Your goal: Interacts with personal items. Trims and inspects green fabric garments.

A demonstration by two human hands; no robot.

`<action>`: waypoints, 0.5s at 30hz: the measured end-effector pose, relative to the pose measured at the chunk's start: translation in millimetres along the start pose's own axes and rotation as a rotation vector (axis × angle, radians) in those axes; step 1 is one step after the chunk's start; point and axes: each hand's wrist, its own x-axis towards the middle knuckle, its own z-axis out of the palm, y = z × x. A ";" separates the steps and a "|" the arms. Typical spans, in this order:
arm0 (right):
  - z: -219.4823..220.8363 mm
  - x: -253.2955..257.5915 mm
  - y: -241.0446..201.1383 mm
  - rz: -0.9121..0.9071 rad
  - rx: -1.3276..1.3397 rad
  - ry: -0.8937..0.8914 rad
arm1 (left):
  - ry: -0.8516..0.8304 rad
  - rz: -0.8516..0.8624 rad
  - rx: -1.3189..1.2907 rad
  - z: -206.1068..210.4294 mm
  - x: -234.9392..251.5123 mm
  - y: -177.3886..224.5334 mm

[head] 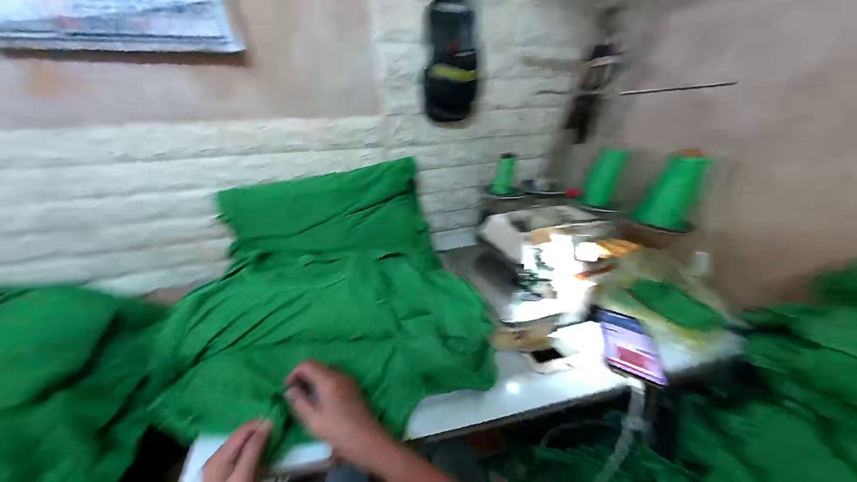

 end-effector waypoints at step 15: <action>51.9 -8.4 35.8 -0.335 -0.050 0.141 | 0.070 -0.076 -0.272 -3.7 -4.0 -6.4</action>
